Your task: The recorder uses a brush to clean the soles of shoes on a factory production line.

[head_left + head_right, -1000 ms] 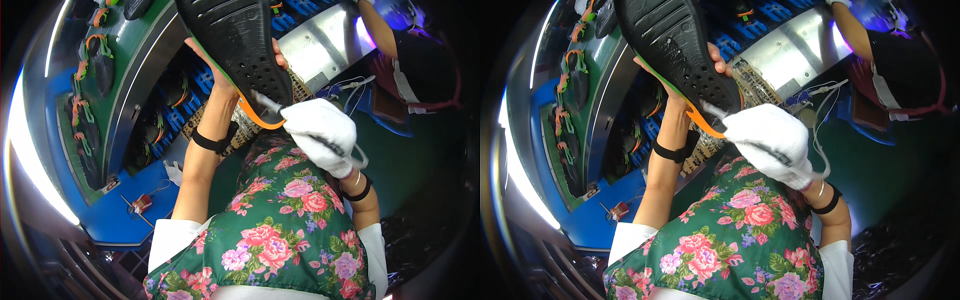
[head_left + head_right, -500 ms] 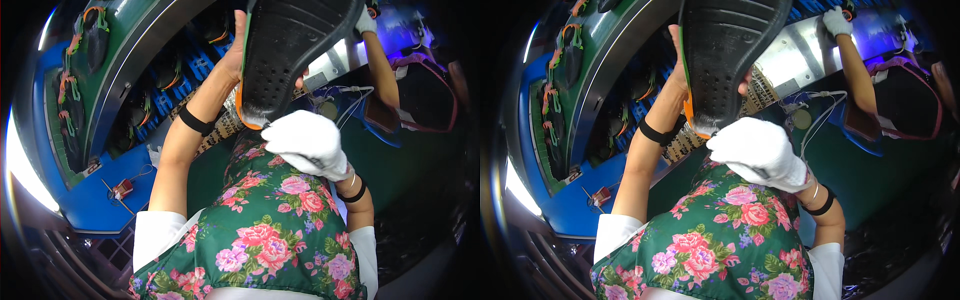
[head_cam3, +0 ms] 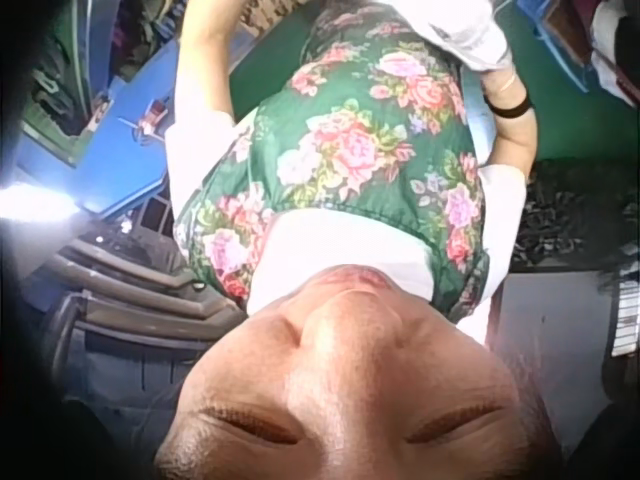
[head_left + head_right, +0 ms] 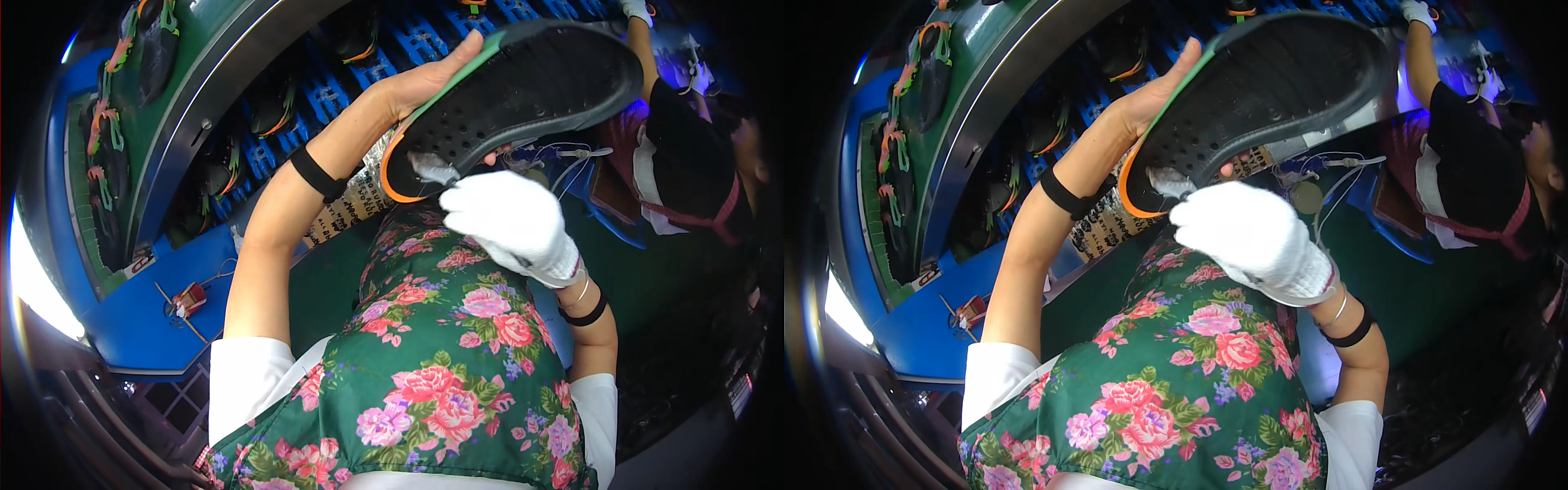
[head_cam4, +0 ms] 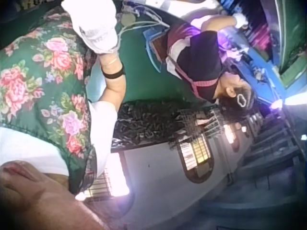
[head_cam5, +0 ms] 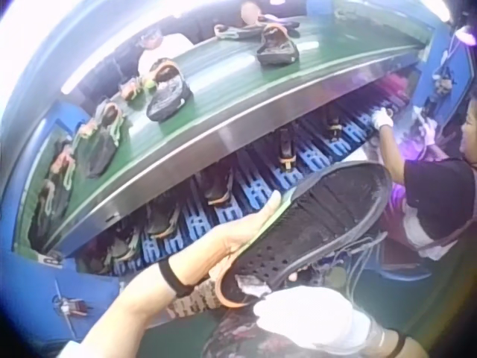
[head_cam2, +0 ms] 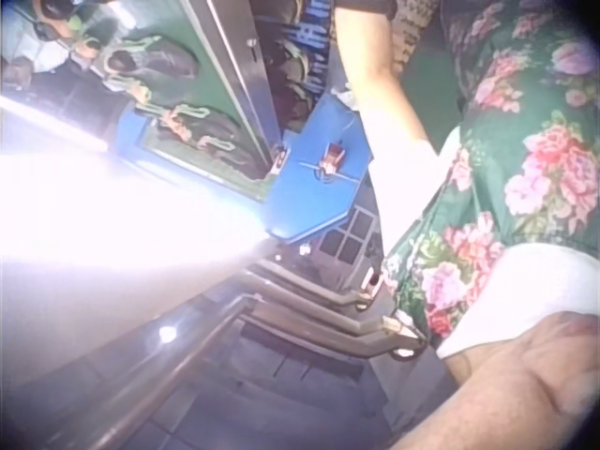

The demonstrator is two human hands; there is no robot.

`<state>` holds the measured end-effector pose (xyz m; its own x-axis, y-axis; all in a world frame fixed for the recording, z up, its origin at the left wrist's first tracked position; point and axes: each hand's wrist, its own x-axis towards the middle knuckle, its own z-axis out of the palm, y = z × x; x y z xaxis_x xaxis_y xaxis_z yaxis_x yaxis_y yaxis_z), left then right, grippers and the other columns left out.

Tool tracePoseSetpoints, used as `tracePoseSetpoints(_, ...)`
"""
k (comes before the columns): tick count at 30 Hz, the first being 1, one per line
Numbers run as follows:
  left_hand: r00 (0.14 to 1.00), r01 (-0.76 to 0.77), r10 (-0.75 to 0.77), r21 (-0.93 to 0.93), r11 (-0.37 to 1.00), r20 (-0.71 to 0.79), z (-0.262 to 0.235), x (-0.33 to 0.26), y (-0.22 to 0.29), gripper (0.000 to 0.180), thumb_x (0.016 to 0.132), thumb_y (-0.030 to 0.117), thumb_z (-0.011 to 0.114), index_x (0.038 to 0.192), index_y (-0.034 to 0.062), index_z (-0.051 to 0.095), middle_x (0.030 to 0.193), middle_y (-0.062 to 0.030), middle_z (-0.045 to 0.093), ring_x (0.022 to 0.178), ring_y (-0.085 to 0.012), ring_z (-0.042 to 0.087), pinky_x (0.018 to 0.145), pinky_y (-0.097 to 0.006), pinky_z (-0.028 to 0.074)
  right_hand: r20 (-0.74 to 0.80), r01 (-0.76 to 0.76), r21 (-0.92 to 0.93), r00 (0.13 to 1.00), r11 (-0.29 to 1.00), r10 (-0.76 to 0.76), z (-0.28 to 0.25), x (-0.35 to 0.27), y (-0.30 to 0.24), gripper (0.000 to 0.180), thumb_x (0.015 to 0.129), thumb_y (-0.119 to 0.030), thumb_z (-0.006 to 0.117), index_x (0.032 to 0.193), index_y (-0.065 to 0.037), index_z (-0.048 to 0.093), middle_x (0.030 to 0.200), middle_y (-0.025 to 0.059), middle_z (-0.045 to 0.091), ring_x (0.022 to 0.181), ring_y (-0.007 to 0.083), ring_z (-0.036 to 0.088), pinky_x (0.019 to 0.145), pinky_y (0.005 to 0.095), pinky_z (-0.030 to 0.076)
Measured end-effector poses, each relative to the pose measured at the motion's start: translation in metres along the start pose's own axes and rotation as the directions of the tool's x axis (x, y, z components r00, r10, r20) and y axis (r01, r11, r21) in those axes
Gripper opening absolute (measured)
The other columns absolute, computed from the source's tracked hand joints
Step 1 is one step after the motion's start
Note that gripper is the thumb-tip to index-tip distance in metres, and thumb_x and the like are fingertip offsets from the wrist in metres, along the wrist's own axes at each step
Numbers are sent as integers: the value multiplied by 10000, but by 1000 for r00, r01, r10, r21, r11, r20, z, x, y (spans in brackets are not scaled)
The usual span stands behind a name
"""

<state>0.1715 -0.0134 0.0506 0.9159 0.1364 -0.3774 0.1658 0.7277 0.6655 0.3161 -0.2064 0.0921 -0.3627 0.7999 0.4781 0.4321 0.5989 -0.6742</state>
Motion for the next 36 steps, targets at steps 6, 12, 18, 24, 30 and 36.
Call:
tracePoseSetpoints(6, 954, 58, 24, 262, 963, -298, -6, 8, -5, 827, 966, 711, 426, 1338, -11, 584, 1184, -175, 701, 930, -234, 729, 798, -347, 622, 53, -42, 187, 998, 981, 33, -4, 12, 6, 256, 749, -36, 768, 999, -90, 759, 1039, 80, 758, 967, 270, 722, 862, 383, 573)
tracePoseSetpoints(12, 998, 58, -64, -267, 962, -17, -15, 0, -27, 1029, 882, 864, 257, 1400, 13, 513, 1085, -264, 692, 816, -366, 739, 746, -498, 636, 42, -299, 577, 940, 760, 337, 4, -5, 15, 99, 764, -23, 802, 859, -38, 782, 955, 118, 771, 902, 241, 740, 841, 362, 578)
tracePoseSetpoints(18, 957, -247, 96, -596, 764, -274, -1, -21, -81, 613, 1060, 501, 369, 1315, -8, 596, 1102, -201, 710, 993, -316, 720, 905, -448, 596, -338, -325, 619, 712, 715, 616, -5, 0, 5, 174, 808, 75, 747, 971, 16, 760, 1005, 159, 757, 932, 210, 728, 844, 316, 567)
tracePoseSetpoints(24, 917, -350, 171, -524, 777, -360, 31, -28, -101, 492, 1081, 383, 436, 1403, 20, 514, 1361, -158, 612, 1248, -300, 605, 1023, -456, 531, -353, -250, 104, 895, 963, 271, -20, 15, -1, 165, 826, -5, 757, 985, -46, 759, 1013, 118, 755, 959, 263, 729, 883, 382, 561)
tracePoseSetpoints(30, 911, -334, 43, -669, 665, -411, -9, -52, -132, 511, 1048, 410, 497, 1376, 21, 538, 1346, -166, 617, 1171, -355, 638, 991, -540, 542, -391, -190, 107, 895, 976, 217, -14, 16, -22, 257, 799, 17, 751, 1050, -37, 737, 1027, 128, 734, 909, 295, 701, 816, 392, 566)
tracePoseSetpoints(36, 873, -487, 271, -691, 534, -406, 82, -69, -51, 542, 1029, 487, 508, 1324, 43, 598, 1190, -125, 702, 1039, -261, 685, 973, -431, 543, -455, -205, -161, 884, 965, 112, -11, 22, -31, 261, 798, 17, 771, 1056, -7, 734, 1057, 133, 740, 907, 284, 713, 778, 375, 565)
